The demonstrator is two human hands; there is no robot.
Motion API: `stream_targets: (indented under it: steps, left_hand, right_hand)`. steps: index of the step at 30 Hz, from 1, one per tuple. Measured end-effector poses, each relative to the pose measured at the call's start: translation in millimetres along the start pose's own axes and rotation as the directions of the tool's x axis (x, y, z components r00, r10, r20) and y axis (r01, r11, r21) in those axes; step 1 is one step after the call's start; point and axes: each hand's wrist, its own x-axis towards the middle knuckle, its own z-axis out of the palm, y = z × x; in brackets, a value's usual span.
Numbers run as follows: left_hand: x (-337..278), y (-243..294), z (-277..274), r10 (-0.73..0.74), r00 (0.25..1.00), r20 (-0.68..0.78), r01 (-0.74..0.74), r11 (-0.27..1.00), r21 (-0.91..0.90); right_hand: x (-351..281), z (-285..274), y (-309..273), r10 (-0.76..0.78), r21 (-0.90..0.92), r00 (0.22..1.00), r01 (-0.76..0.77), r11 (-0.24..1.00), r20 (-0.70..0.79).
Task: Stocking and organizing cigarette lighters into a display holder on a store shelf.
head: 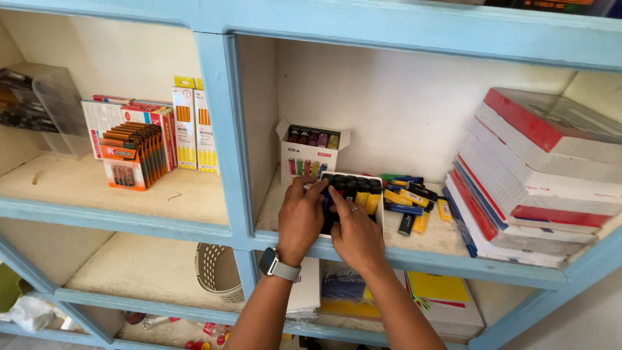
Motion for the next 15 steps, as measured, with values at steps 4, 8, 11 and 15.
stream_targets:
  steps: [4,8,11,15]
  left_hand:
    - [-2,1,-3,0.027,1.000,-0.011,-0.027,1.000,0.008]
    - [-2,2,-2,0.039,0.998,-0.049,-0.037,0.999,0.032]
    - [-4,3,-2,0.061,0.996,-0.063,-0.058,0.997,0.054]
    - [-2,6,-6,0.176,0.981,-0.083,-0.170,0.983,0.075]
  right_hand:
    - [-21,0,15,-0.177,0.173,0.928,0.244,0.954,-0.327]
    - [-32,-26,45,-0.317,0.124,0.724,0.484,0.866,-0.612]
    - [-31,-44,79,-0.281,0.068,0.710,0.420,0.905,-0.645]
    - [-17,-45,139,0.032,0.315,0.856,0.155,0.936,-0.515]
